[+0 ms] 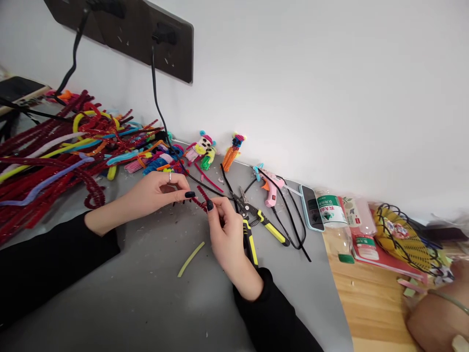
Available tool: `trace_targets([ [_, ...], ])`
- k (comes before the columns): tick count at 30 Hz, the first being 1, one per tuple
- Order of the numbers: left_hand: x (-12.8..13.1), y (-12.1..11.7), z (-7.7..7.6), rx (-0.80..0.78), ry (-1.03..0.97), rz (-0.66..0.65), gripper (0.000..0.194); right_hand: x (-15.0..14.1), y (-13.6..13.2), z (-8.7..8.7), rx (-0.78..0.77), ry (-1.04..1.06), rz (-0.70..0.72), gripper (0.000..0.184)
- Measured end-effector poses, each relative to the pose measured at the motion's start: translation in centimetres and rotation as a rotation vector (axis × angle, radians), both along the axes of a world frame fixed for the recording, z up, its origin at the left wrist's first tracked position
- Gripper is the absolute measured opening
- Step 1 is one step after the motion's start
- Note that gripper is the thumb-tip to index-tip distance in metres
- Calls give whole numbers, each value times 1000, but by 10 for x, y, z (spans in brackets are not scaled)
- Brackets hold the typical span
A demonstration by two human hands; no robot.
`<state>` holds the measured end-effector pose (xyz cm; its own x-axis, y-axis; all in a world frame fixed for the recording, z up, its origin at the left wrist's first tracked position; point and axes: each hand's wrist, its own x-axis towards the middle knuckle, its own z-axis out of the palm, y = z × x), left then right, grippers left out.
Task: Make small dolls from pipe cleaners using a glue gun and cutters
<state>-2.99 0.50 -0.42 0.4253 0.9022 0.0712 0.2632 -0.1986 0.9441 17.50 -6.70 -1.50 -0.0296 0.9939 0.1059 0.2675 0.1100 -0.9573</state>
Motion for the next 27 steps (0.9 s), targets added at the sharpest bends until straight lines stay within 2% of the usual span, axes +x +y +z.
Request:
trace_targets([
  [8,-2,0,1,-126,-96,9,31,0,-3,0,37,-121,23,21],
  [14,2,-7,4,-149,-115,-13,27,-1,-7,3,148,-229,87,18],
  [22,2,-9,6,-97,-106,62,25,-1,-8,3,110,-269,119,18],
  [27,5,-10,5,-149,-161,80,22,-3,-7,4,132,-286,108,16],
])
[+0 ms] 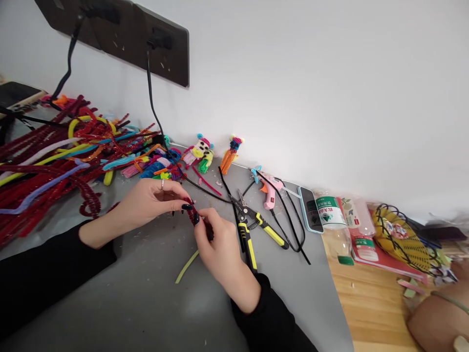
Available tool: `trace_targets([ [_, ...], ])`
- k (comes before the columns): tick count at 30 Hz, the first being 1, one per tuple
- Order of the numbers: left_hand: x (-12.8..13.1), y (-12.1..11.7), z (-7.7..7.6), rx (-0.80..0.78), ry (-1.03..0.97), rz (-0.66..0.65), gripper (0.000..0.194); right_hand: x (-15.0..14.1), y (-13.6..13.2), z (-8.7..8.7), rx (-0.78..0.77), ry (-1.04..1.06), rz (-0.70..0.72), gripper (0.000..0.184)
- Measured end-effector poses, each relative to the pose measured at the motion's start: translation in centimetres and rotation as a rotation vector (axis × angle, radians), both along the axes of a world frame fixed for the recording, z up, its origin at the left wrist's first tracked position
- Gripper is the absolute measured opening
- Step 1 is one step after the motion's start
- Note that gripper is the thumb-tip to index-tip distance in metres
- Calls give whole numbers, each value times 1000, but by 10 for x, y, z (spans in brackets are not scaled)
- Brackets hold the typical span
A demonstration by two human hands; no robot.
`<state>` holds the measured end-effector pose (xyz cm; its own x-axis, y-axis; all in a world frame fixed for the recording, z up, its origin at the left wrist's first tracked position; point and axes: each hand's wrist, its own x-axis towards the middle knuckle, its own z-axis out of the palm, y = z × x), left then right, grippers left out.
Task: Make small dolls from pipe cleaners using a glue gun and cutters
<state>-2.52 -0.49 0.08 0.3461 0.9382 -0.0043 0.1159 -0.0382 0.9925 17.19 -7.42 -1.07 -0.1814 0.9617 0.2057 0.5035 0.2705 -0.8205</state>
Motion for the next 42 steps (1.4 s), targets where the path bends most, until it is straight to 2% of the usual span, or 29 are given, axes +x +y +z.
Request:
trace_targets([
  [5,1,0,-1,-89,-62,-19,23,0,0,0,-3,-6,12,16],
  [13,0,0,-5,-141,-61,-55,25,0,1,0,30,-64,4,17],
  [25,0,-1,0,8,4,-1,23,1,1,-5,94,-143,29,16],
  [32,-1,3,-4,-5,14,3,25,4,3,-11,189,-215,37,22],
  [42,-2,3,-6,20,22,62,31,6,4,-12,198,-252,53,27],
])
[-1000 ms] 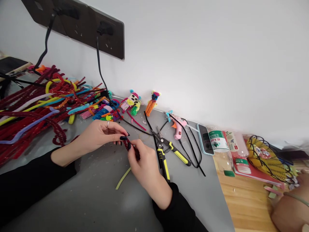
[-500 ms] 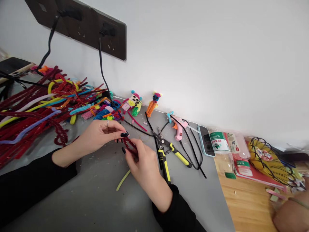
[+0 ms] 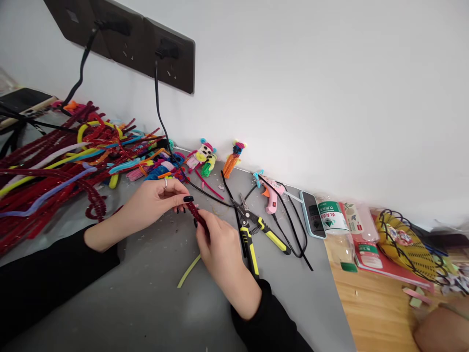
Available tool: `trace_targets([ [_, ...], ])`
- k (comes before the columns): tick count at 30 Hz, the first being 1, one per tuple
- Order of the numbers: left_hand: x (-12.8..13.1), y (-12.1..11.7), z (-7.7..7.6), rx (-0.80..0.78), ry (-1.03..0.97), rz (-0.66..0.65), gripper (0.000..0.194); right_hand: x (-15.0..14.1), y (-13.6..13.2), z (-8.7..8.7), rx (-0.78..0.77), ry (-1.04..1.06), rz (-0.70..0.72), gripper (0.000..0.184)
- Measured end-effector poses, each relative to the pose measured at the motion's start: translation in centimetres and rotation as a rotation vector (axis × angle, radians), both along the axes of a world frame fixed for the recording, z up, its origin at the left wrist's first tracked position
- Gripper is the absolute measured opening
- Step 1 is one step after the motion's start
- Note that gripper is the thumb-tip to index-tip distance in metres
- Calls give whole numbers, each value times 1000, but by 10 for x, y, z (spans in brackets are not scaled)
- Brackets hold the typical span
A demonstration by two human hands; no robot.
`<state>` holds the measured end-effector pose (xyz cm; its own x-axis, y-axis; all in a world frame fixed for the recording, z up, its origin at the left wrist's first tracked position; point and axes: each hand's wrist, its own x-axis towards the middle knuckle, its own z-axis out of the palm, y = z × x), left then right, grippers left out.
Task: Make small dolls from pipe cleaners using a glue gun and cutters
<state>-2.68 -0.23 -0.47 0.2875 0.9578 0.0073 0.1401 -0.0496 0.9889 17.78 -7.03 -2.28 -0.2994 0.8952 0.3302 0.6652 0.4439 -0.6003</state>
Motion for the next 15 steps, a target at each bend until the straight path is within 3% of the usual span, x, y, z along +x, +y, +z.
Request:
trace_targets([
  [7,2,0,-2,9,49,35,40,1,3,-7,122,-50,33,31],
  [15,3,1,-3,101,215,100,25,2,4,-12,219,-97,36,38],
])
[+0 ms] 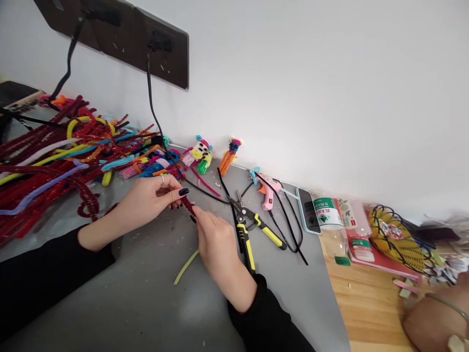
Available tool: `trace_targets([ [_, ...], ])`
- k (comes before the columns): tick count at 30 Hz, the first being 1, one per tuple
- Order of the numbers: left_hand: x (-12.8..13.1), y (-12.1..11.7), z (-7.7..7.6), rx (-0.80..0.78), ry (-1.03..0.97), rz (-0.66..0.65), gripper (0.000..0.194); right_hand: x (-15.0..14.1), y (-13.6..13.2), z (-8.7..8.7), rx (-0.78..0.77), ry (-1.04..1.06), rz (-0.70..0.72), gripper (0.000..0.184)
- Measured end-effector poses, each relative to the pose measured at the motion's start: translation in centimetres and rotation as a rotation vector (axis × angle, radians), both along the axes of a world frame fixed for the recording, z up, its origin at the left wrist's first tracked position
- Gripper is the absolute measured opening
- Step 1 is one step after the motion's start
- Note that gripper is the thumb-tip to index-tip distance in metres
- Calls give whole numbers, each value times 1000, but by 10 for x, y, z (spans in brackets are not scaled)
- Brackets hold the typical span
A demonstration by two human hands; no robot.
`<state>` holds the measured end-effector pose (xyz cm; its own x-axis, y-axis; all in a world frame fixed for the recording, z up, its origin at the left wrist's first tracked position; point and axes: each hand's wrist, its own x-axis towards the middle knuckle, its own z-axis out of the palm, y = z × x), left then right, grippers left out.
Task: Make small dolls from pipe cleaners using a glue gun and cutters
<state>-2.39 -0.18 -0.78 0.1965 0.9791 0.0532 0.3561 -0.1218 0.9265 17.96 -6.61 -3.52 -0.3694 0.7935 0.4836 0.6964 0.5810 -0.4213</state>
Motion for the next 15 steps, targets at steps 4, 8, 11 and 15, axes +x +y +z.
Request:
trace_targets([
  [4,0,0,2,29,70,34,22,-1,-1,-1,0,-13,-15,37],
  [8,-1,2,1,10,1,-3,22,-2,0,1,-26,-13,-46,33],
  [11,-3,3,0,-52,-96,-48,24,-3,0,3,-63,-8,-72,29],
  [15,-4,5,1,-77,-189,-46,25,-3,-2,7,-86,3,-87,30],
])
